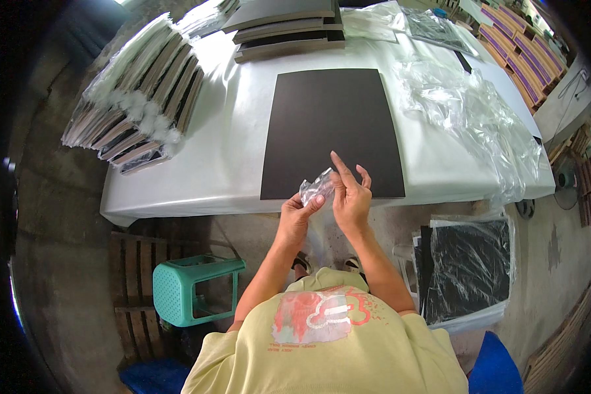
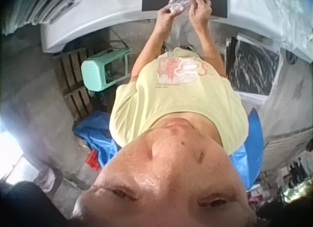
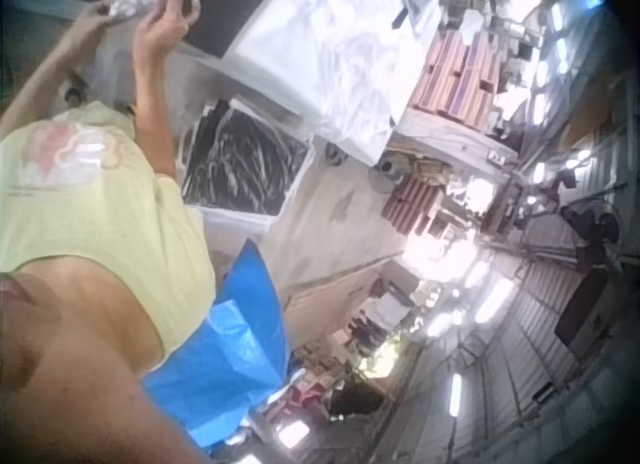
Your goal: The person wraps individual dark-colored square paper boards in clear plastic sleeves by hand, sliding each board into a sleeve and smoothing the plastic before placing the wrapped boards into a stack.
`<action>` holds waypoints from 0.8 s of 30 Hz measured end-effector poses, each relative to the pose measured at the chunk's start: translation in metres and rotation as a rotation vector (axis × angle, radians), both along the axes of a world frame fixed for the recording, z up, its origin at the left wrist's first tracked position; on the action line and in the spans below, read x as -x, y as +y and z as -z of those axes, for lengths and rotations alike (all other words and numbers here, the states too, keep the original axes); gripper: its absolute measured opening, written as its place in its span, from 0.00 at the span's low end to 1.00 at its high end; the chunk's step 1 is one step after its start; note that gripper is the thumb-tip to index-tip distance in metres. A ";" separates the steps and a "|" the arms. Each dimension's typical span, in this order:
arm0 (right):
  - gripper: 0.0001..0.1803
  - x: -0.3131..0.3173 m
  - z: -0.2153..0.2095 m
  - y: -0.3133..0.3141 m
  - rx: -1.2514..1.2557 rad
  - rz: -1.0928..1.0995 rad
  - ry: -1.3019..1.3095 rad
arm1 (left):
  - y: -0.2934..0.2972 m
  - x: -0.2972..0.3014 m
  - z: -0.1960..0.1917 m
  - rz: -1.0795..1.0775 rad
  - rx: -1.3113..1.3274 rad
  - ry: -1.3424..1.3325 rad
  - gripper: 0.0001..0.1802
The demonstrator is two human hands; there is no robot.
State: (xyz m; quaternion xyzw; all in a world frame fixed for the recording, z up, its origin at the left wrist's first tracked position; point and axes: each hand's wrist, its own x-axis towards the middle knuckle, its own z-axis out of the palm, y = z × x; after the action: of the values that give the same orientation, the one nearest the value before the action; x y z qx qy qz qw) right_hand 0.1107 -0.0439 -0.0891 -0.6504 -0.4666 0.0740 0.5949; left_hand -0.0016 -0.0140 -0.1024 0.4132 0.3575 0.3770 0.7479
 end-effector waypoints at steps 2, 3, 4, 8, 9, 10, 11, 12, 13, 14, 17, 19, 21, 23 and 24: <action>0.11 0.011 -0.010 0.007 -0.123 -0.011 0.276 | -0.003 -0.002 0.004 -0.088 0.007 -0.067 0.11; 0.10 0.011 -0.010 0.007 -0.129 -0.090 0.417 | -0.002 0.000 0.009 -0.124 0.006 -0.110 0.11; 0.09 0.012 -0.009 0.007 -0.134 -0.159 0.562 | -0.001 0.001 0.014 -0.161 0.004 -0.152 0.11; 0.03 -0.005 0.024 0.002 -0.063 -0.291 0.816 | 0.000 0.008 0.004 -0.171 0.141 -0.268 0.10; 0.04 -0.011 0.025 0.002 -0.095 -0.243 0.806 | 0.009 0.017 0.024 -0.242 0.229 -0.438 0.10; 0.05 -0.021 0.031 0.001 -0.124 -0.180 0.805 | 0.012 0.025 0.015 -0.360 0.343 -0.461 0.10; 0.05 -0.040 0.035 -0.003 -0.102 -0.106 0.843 | 0.017 0.036 0.003 -0.461 0.280 -0.427 0.08; 0.04 -0.060 0.038 -0.011 -0.081 -0.042 0.877 | 0.030 0.072 0.031 -0.538 0.260 -0.521 0.08; 0.05 -0.082 0.047 -0.023 -0.008 0.104 0.832 | 0.042 0.117 0.047 -0.725 0.359 -0.306 0.07; 0.06 -0.106 0.057 -0.038 0.063 0.250 0.782 | 0.045 0.173 0.064 -0.660 0.181 -0.370 0.06; 0.10 -0.181 0.097 -0.113 0.052 0.581 0.309 | 0.028 0.371 0.117 -1.241 0.138 0.252 0.10; 0.12 -0.206 0.114 -0.144 0.053 0.651 0.276 | 0.017 0.374 0.060 -1.375 0.145 0.227 0.20; 0.13 -0.185 0.084 -0.120 0.055 0.497 0.276 | 0.022 0.364 0.032 -1.374 -0.190 0.567 0.21; 0.10 -0.127 0.045 -0.064 0.231 0.230 0.156 | 0.063 0.319 0.023 -1.130 -0.261 0.350 0.10; 0.09 -0.098 0.034 -0.042 0.221 0.003 0.230 | 0.078 0.277 0.023 -0.921 -0.232 0.339 0.09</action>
State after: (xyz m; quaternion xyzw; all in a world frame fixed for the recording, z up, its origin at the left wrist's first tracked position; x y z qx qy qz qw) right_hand 0.2085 -0.0859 -0.1230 -0.6998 -0.3835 0.1978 0.5693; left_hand -0.2782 0.0636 -0.1254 0.3484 0.5751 0.6325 0.3846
